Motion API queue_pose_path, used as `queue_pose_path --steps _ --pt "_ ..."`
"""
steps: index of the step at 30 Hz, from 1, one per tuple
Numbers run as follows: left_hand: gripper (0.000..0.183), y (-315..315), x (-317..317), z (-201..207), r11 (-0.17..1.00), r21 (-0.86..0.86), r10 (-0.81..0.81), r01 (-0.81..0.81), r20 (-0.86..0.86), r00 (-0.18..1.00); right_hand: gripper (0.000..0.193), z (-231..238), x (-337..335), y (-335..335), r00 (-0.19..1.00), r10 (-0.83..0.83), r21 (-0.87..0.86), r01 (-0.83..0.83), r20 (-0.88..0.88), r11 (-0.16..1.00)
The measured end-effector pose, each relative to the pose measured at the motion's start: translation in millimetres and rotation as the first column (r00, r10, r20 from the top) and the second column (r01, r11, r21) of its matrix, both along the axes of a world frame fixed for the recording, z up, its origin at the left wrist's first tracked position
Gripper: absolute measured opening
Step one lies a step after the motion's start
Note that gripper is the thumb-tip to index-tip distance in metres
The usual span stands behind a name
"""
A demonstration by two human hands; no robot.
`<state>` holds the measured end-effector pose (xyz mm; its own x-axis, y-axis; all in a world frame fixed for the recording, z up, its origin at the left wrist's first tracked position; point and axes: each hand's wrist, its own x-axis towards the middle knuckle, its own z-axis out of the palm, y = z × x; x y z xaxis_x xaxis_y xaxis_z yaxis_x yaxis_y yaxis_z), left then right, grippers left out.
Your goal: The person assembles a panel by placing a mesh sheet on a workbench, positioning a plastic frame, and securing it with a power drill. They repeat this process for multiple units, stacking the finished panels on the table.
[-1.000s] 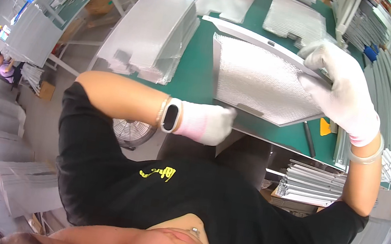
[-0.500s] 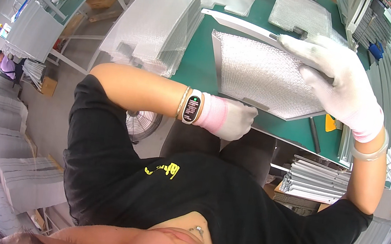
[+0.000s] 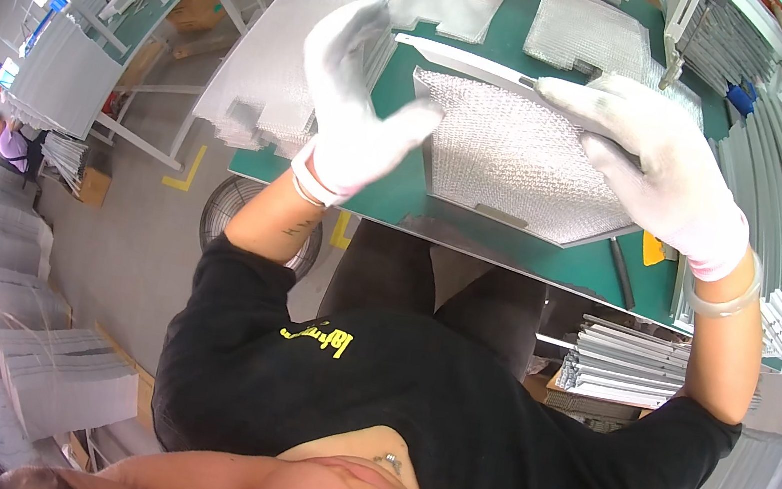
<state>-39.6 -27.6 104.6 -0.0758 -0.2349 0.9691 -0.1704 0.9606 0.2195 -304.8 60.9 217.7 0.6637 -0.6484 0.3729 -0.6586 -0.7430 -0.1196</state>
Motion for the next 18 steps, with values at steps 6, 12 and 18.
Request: queue_pose_path --steps 6,12,18 --pt "0.065 -5 -19 -12 0.907 0.302 -0.247 0.295 -0.188 0.951 0.049 -6 -1 2 0.999 -0.032 -0.005 0.032 -0.01 0.999" --pt "0.05 -8 -35 -19 0.942 0.267 -0.111 0.203 -0.322 0.94 0.048 -3 -6 4 0.996 -0.091 0.058 0.091 -0.005 0.994" --pt "0.037 6 -54 -18 0.94 0.335 0.069 0.064 -0.371 0.926 0.047 -5 -5 -3 0.991 -0.129 0.016 0.13 -0.035 0.991"
